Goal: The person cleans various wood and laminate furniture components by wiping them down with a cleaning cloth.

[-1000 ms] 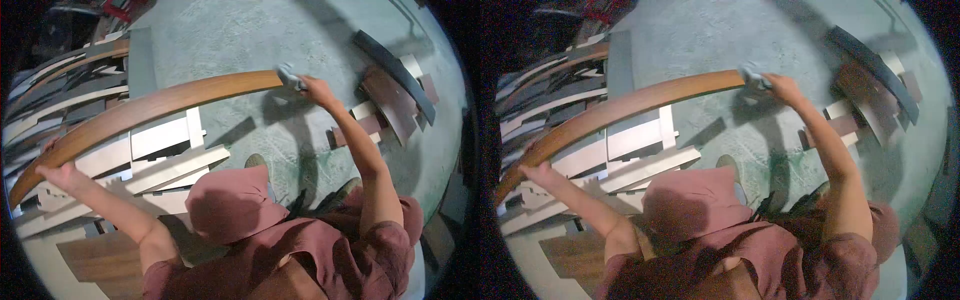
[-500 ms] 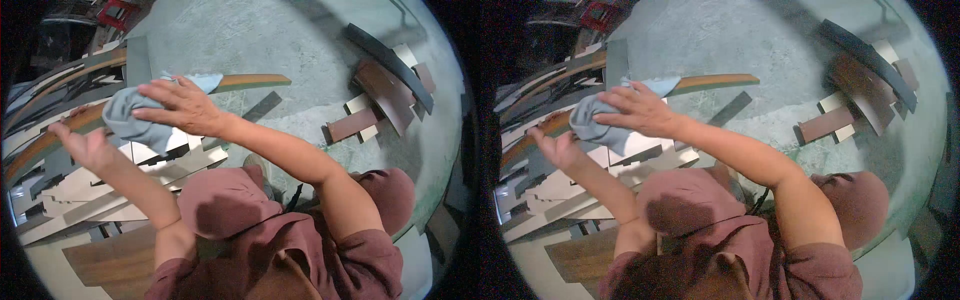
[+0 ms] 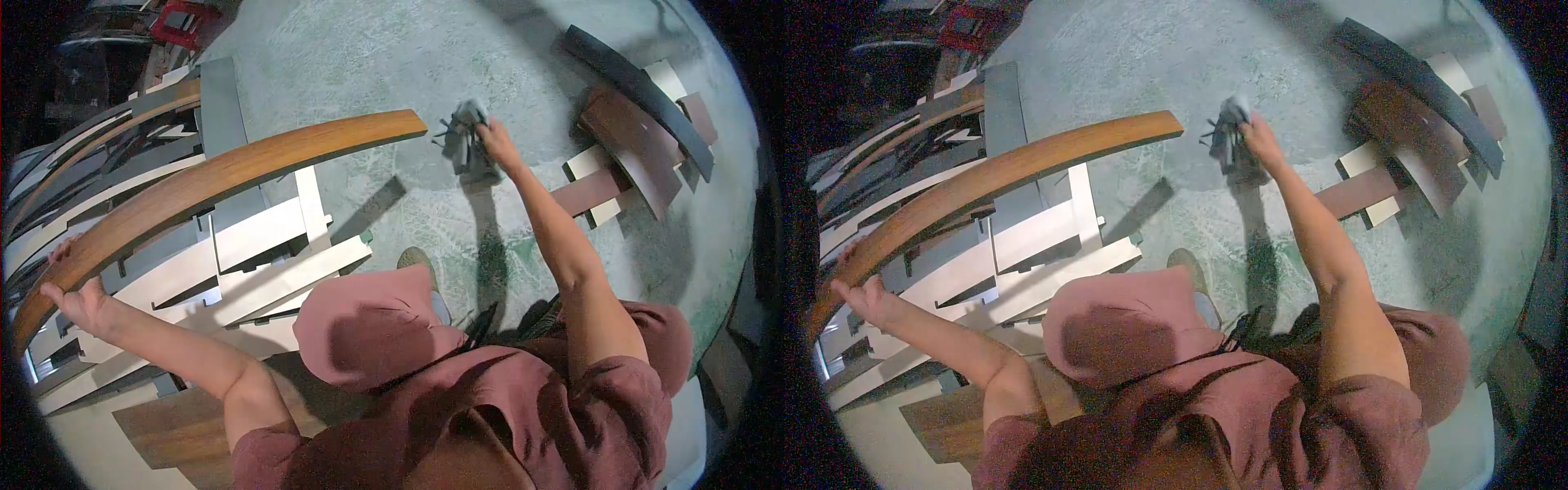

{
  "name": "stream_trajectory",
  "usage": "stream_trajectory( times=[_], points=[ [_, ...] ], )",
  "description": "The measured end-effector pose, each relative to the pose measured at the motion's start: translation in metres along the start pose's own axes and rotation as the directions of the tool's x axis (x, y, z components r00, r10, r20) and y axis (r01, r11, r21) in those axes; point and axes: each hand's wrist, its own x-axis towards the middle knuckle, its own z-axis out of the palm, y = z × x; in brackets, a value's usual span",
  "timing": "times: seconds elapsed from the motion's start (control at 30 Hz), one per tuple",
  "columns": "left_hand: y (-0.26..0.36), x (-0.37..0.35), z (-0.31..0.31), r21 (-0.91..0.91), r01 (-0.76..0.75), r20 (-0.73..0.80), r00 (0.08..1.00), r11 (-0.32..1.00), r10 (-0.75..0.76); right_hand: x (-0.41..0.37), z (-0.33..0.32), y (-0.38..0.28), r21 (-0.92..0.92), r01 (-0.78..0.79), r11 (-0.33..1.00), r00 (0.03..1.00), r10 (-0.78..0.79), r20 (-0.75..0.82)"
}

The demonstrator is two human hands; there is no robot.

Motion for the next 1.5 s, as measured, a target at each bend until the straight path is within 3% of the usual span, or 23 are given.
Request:
stream_trajectory(
  times=[0.03, 0.1, 0.13, 0.17, 0.23, 0.3, 0.33, 0.43, 0.5, 0.63, 0.7, 0.77, 0.83, 0.87, 0.9, 0.93, 0.97, 1.03, 1.13, 1.2, 1.23, 1.3, 1.5],
  points=[
    [0.002, 0.002, 0.004, 0.016, -0.025, 0.02, 0.999, 1.0, 0.025, 0.002, 0.005, 0.003, 0.003, -0.004, 1.0, 1.0, 0.004, 0.003],
    [-0.002, 0.003, 0.013, 0.029, -0.046, 0.043, 0.998, 0.998, 0.045, 0.001, 0.017, -0.034, 0.608, -0.386, 0.694, 0.916, 0.208, 0.344],
    [-0.006, 0.004, 0.018, 0.005, -0.017, 0.123, 0.992, 1.0, 0.017, -0.004, 0.024, -0.065, 0.577, -0.466, 0.671, 0.883, 0.313, 0.349],
    [-0.01, 0.004, 0.022, -0.018, 0.014, 0.205, 0.979, 1.0, -0.01, 0.022, 0.052, -0.023, 0.633, -0.423, 0.648, 0.898, 0.204, 0.391],
    [-0.02, 0.0, 0.035, -0.021, 0.014, 0.242, 0.97, 1.0, -0.008, 0.007, 0.066, -0.07, 0.784, -0.388, 0.486, 0.91, 0.337, 0.241],
    [-0.028, -0.008, 0.05, 0.111, -0.18, 0.132, 0.977, 0.977, 0.165, 0.018, 0.081, -0.055, 0.757, -0.439, 0.484, 0.857, 0.479, 0.191],
    [-0.025, -0.005, 0.046, 0.009, -0.149, 0.206, 0.968, 0.989, 0.144, 0.022, 0.09, -0.043, 0.727, -0.498, 0.473, 0.781, 0.61, 0.139],
    [-0.029, -0.016, 0.064, 0.124, -0.189, 0.035, 0.982, 0.974, 0.186, 0.022, 0.103, -0.015, 0.732, -0.539, 0.417, 0.717, 0.683, 0.139],
    [-0.032, -0.012, 0.063, 0.102, -0.188, 0.091, 0.98, 0.977, 0.179, 0.012, 0.107, -0.021, 0.783, -0.485, 0.389, 0.695, 0.715, 0.076],
    [-0.032, -0.006, 0.074, 0.085, -0.146, 0.302, 0.946, 0.986, 0.115, 0.009, 0.114, 0.004, 0.847, -0.525, 0.085, 0.591, 0.753, 0.29],
    [-0.037, -0.014, 0.092, 0.132, -0.173, 0.281, 0.951, 0.976, 0.131, -0.014, 0.104, -0.033, 0.854, -0.487, -0.185, 0.585, 0.657, 0.476],
    [-0.041, -0.011, 0.098, 0.14, -0.19, 0.284, 0.948, 0.972, 0.145, -0.03, 0.117, -0.036, 0.738, -0.663, -0.127, 0.714, 0.191, 0.674],
    [-0.044, -0.007, 0.103, 0.142, -0.205, 0.301, 0.941, 0.969, 0.155, -0.054, 0.129, -0.074, 0.629, -0.777, 0.023, 0.627, 0.109, 0.771],
    [-0.047, -0.005, 0.107, 0.143, -0.206, 0.314, 0.937, 0.968, 0.154, -0.063, 0.125, -0.103, 0.652, -0.726, 0.22, 0.687, 0.182, 0.704],
    [-0.048, -0.004, 0.113, 0.147, -0.211, 0.329, 0.932, 0.966, 0.154, -0.067, 0.12, -0.127, 0.631, -0.658, 0.411, 0.746, 0.235, 0.623],
    [-0.05, -0.004, 0.12, 0.15, -0.22, 0.349, 0.924, 0.964, 0.157, -0.058, 0.116, -0.134, 0.508, -0.342, 0.79, 0.912, 0.148, 0.383],
    [-0.052, -0.005, 0.129, 0.154, -0.226, 0.374, 0.914, 0.962, 0.155, -0.046, 0.11, -0.139, 0.208, 0.025, 0.978, 0.981, -0.064, 0.181],
    [-0.062, -0.008, 0.154, 0.154, -0.225, 0.435, 0.89, 0.962, 0.139, -0.033, 0.052, -0.196, 0.444, 0.282, 0.851, 0.905, -0.389, 0.17],
    [-0.089, -0.02, 0.201, 0.16, -0.203, 0.551, 0.83, 0.966, 0.082, -0.03, 0.008, -0.255, 0.131, 0.189, 0.973, 0.916, -0.223, 0.333],
    [-0.112, -0.032, 0.238, 0.176, -0.179, 0.637, 0.77, 0.968, 0.026, -0.032, 0.019, -0.273, 0.325, 0.672, 0.665, 0.727, -0.675, -0.122],
    [-0.126, -0.041, 0.256, 0.189, -0.163, 0.685, 0.729, 0.968, -0.011, -0.027, 0.022, -0.277, 0.222, 0.734, 0.642, 0.674, -0.729, -0.122],
    [-0.15, -0.057, 0.286, 0.227, -0.118, 0.761, 0.641, 0.967, -0.101, -0.039, 0.008, -0.289, 0.386, 0.497, 0.777, 0.788, -0.591, 0.175],
    [-0.204, -0.087, 0.314, 0.391, -0.114, 0.874, 0.357, 0.913, -0.33, -0.05, 0.023, -0.249, 0.538, 0.22, 0.814, 0.895, -0.388, 0.221]
  ],
)
